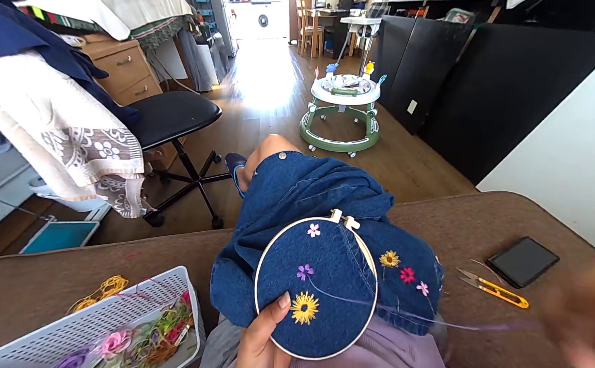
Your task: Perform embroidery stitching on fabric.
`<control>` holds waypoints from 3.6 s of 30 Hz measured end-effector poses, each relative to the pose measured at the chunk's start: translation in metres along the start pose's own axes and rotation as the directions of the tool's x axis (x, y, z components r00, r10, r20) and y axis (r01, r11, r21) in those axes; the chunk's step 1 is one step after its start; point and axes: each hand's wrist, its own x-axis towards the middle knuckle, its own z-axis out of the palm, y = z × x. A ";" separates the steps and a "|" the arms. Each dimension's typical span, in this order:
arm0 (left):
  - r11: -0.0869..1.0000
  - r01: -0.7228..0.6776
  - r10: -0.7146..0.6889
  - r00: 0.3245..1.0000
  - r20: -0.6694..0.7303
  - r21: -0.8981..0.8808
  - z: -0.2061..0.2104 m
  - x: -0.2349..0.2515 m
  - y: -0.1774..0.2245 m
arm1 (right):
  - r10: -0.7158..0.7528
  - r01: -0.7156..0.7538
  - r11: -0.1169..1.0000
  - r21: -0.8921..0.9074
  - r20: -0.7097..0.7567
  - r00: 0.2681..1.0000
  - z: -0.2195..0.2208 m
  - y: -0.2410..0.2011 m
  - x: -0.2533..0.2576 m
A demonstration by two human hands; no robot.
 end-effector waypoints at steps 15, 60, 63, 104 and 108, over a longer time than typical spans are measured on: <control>0.996 -0.069 0.070 0.997 -0.015 0.051 -0.004 -0.005 -0.002 | -0.003 -0.017 0.994 0.106 0.184 0.983 0.142 0.058 0.004; 0.998 -0.068 0.067 0.996 0.065 0.003 -0.006 -0.006 -0.003 | 0.067 -0.090 0.982 -0.164 -0.144 0.987 0.159 0.080 -0.003; 0.994 -0.108 0.106 0.994 0.038 0.036 -0.007 -0.007 -0.004 | 0.061 -0.085 0.981 -0.174 -0.139 0.988 0.158 0.080 -0.002; 0.992 0.061 -0.044 0.988 0.150 -0.110 -0.007 -0.005 0.003 | 0.095 -0.119 0.986 -0.119 -0.187 0.978 0.170 0.085 0.000; 0.992 0.072 -0.053 0.983 0.176 -0.102 -0.009 -0.005 0.004 | 0.084 -0.110 0.986 -0.122 -0.200 0.976 0.171 0.086 0.000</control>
